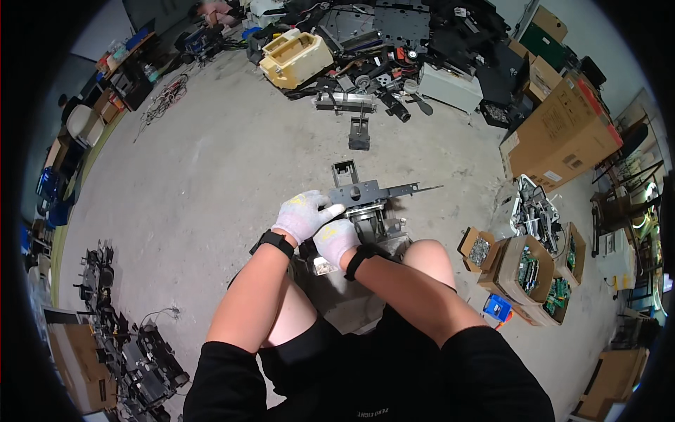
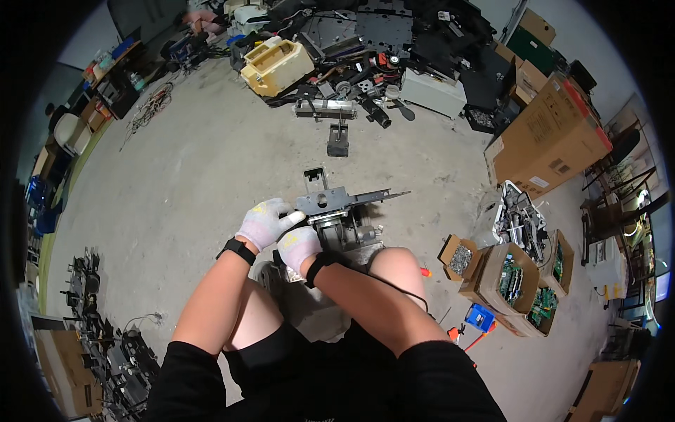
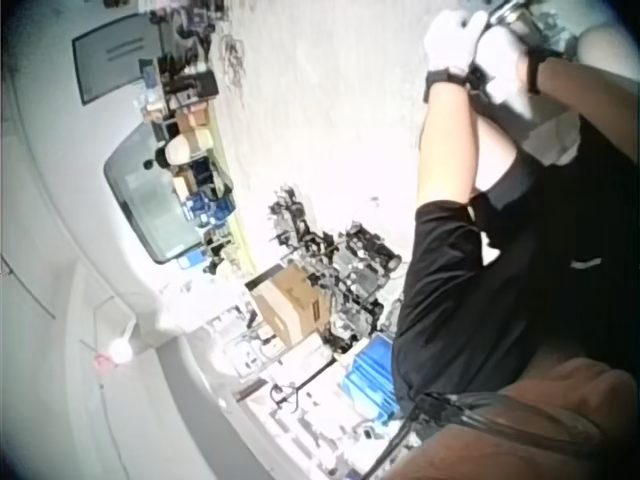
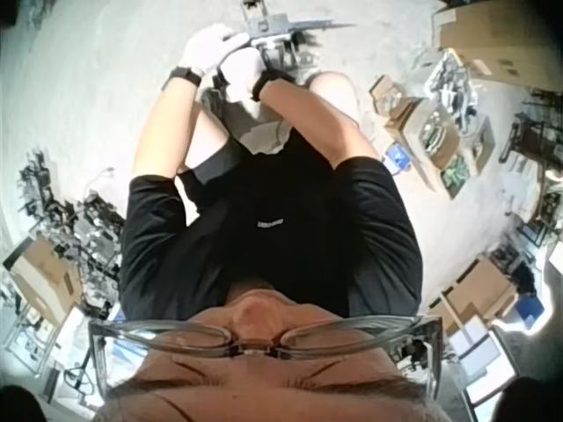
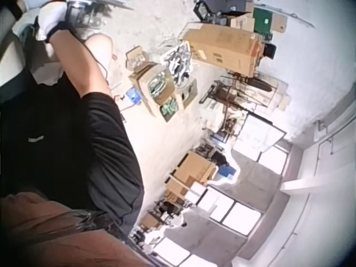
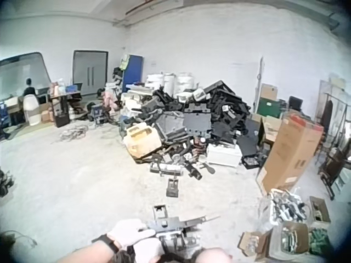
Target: Disassembling a large electromechanical assembly from a printer or photocopier using tools.
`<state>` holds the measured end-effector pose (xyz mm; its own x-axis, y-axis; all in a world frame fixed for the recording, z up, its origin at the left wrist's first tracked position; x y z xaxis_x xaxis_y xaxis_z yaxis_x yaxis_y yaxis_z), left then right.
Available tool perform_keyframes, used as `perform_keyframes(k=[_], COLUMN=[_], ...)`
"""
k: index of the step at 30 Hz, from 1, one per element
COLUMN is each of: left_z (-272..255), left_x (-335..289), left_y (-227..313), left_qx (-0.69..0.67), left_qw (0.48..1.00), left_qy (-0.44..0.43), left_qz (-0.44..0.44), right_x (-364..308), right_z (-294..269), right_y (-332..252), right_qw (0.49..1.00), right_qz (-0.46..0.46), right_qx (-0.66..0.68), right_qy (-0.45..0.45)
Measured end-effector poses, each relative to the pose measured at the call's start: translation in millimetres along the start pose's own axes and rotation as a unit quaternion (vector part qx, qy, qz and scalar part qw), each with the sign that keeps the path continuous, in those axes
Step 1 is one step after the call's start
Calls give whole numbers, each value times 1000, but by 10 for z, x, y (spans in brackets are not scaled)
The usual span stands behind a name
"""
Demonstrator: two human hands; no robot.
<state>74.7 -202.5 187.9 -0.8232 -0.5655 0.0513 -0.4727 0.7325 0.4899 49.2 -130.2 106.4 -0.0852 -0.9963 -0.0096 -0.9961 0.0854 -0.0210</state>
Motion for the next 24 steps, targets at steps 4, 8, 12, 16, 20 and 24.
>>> perform_keyframes(k=[4,8,12,16,20,24], left_z=[-9,62,48,66,104,36], left_x=[-28,82,-61,16,65,27], left_y=[-22,79,-25,-20,-72,-62], left_qx=[5,12,0,-8,-21,-21], left_qw=[1000,1000,999,1000,999,1000], left_qy=[-1,-13,29,21,32,19], left_qz=[5,25,19,8,18,1], right_x=[-59,72,-83,-389,-504,-751], right_z=[-134,119,-128,25,61,-261], right_y=[-83,36,-56,-282,-657,-226], right_qw=[999,1000,997,987,980,970], right_qz=[7,10,-24,17,30,-90], right_qx=[-16,-7,24,70,138,221], right_qy=[-41,0,-74,-142,-138,46])
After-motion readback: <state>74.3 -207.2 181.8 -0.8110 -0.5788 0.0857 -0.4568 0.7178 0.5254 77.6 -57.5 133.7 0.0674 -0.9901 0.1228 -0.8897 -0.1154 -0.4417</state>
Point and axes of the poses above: each hand's wrist, its own x-axis towards the middle knuckle, its own z-axis out of the palm, y = z × x, the point moved 6 cm from there along x, towards the middle knuckle, and after that the axes turned 6 degrees about y, right-handed, at the moved point
